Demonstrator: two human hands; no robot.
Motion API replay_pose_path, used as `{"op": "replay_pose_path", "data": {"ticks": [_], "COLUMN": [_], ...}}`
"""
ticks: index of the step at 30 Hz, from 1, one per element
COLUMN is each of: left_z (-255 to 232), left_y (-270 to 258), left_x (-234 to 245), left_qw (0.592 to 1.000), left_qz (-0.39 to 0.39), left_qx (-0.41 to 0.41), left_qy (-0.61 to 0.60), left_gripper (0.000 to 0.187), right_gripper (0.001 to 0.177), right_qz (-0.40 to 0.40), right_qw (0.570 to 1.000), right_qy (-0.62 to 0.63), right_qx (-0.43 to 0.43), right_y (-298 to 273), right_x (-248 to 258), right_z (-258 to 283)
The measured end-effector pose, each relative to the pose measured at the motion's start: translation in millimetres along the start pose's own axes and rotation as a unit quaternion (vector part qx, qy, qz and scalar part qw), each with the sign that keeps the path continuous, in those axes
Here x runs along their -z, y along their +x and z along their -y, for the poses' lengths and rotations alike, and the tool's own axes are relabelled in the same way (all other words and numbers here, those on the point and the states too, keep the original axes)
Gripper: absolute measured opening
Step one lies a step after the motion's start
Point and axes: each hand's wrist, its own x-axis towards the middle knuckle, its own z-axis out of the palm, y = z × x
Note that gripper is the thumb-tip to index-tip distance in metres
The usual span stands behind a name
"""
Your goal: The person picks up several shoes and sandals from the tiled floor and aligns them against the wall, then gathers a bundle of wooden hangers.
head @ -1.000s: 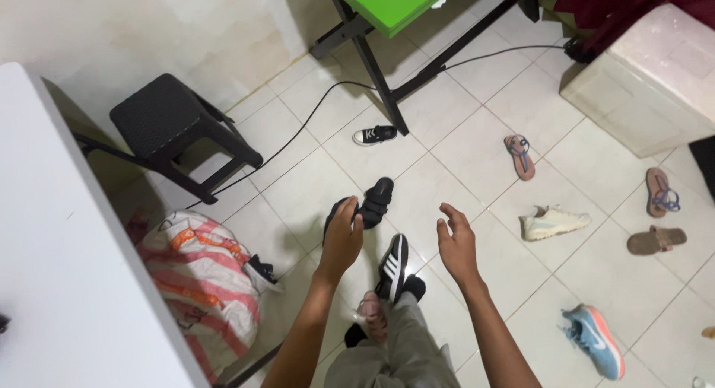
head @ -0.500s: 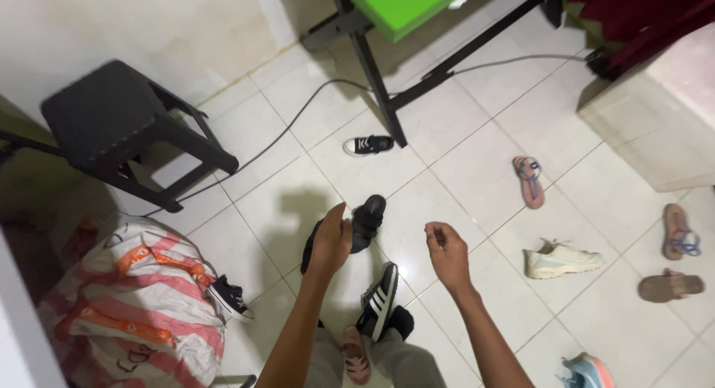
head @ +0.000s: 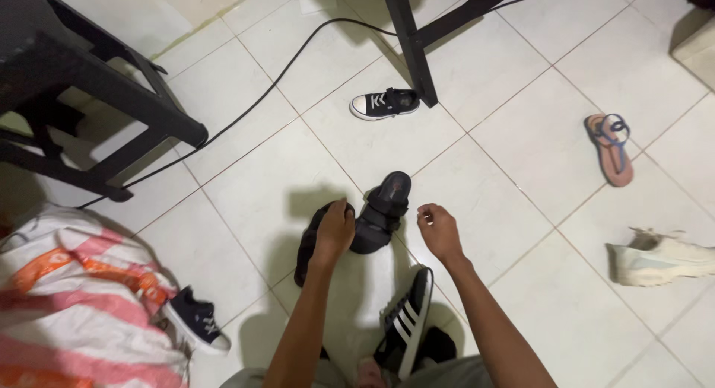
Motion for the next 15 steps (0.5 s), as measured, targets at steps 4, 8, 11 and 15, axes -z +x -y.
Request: {"op": "replay_pose_path", "data": {"ticks": [4, 8, 11, 15], "left_z": [74, 129, 150, 174], "left_y": [12, 31, 36, 37], "left_x": [-70, -115, -139, -158], "left_qw": [1.0, 0.999, 0.998, 0.994], "left_qz": [0.006, 0.006, 0.031, 0.069], "left_qx": [-0.003, -0.01, 0.01, 0.03], "left_qy": [0.007, 0.041, 0.055, 0.081], "left_gripper": [0.041, 0.038, 0.041, 0.049], "right_gripper": [0.026, 0.048, 0.064, 0.085], "right_qz": [0.003, 0.013, 0.015, 0.043], "right_qw": [1.0, 0.998, 0.993, 0.973], "right_qy": [-0.025, -0.051, -0.077, -0.164], "right_qx": [0.015, 0.032, 0.091, 0.159], "right_y": [27, 67, 82, 88], "right_x": [-66, -124, -156, -181], "right_z": [-69, -119, -153, -167]}}
